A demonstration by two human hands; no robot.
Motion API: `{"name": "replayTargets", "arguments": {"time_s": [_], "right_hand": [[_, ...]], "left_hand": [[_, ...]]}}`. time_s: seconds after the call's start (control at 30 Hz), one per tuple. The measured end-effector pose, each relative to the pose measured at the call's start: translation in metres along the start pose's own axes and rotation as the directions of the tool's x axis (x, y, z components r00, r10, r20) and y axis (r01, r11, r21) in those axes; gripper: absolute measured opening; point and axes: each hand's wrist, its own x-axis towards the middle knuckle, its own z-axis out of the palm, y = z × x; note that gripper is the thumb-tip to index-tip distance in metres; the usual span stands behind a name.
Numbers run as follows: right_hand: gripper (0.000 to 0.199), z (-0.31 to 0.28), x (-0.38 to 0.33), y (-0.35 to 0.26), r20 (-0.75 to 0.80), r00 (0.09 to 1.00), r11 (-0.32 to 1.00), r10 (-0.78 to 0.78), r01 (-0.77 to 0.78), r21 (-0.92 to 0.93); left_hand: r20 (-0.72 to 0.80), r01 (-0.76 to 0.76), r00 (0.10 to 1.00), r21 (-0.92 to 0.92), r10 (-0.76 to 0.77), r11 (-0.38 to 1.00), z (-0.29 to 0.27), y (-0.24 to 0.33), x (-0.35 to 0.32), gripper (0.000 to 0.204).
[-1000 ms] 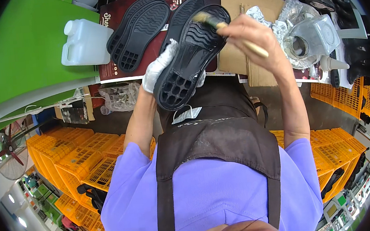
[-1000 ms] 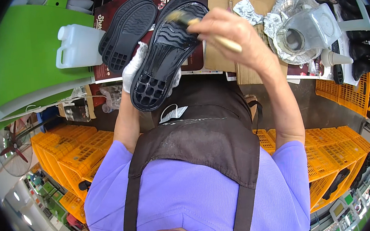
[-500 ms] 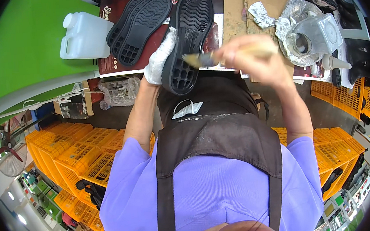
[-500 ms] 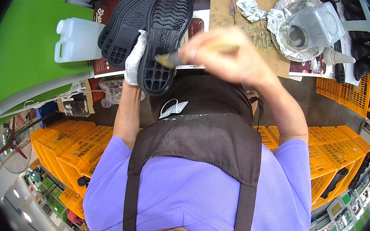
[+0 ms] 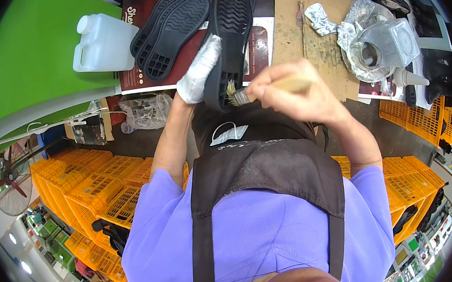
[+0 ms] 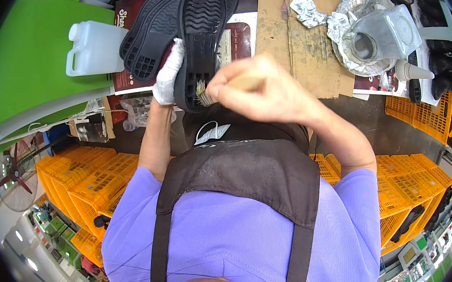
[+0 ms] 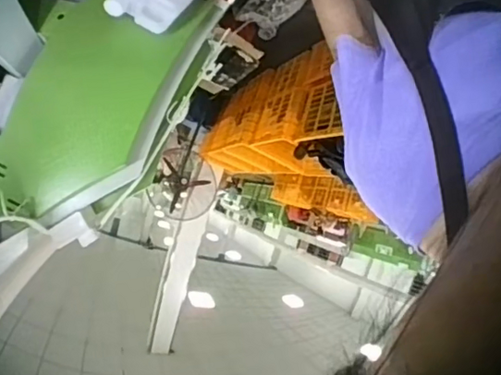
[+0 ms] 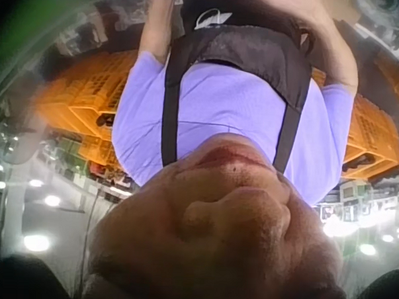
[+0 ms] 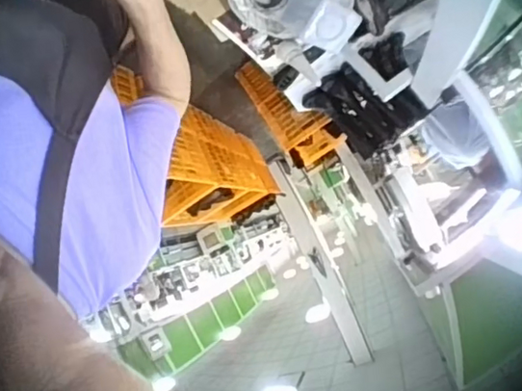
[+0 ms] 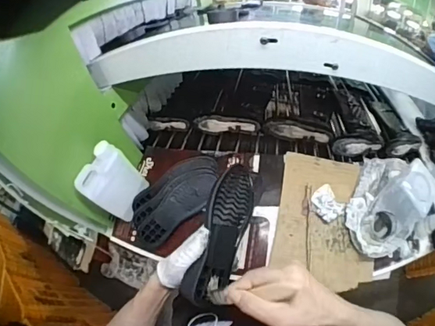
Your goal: The person applies a dark adhesive to the bottom of black shoe soles using a brush. They repeatedly dip the brush into a container and spread the substance across the textured surface of the soles, handling them one at a time.
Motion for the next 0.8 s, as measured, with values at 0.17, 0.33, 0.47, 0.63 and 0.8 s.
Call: {"name": "replayTargets", "arguments": {"time_s": [0.17,0.33,0.47,0.63,0.8], "right_hand": [[0.025,-0.031,0.032,0.009,-0.111,0.966,0.962,0.235,-0.214,0.172],[0.021,-0.051,0.047,0.006,-0.333,0.932,0.989,0.142,-0.147,0.011],[0.024,-0.057,0.056,0.007,-0.401,0.913,0.984,-0.069,-0.005,-0.179],[0.013,-0.042,0.052,0.017,-0.141,0.821,0.747,-0.553,0.414,-0.520],[0.021,-0.004,0.015,0.012,0.298,0.802,0.757,-0.519,0.592,-0.277]], "left_hand": [[0.093,-0.140,0.989,0.414,0.111,0.899,0.019,0.017,-0.004,0.053],[0.185,-0.252,0.966,0.554,0.179,0.793,0.035,0.031,-0.006,0.060],[0.182,-0.201,0.975,0.462,0.129,0.864,0.031,0.025,-0.009,0.056],[0.199,0.109,0.979,-0.342,-0.041,0.933,0.013,0.009,-0.012,0.046],[0.019,0.024,1.000,-0.607,-0.016,0.794,0.010,0.012,-0.003,0.049]]}}
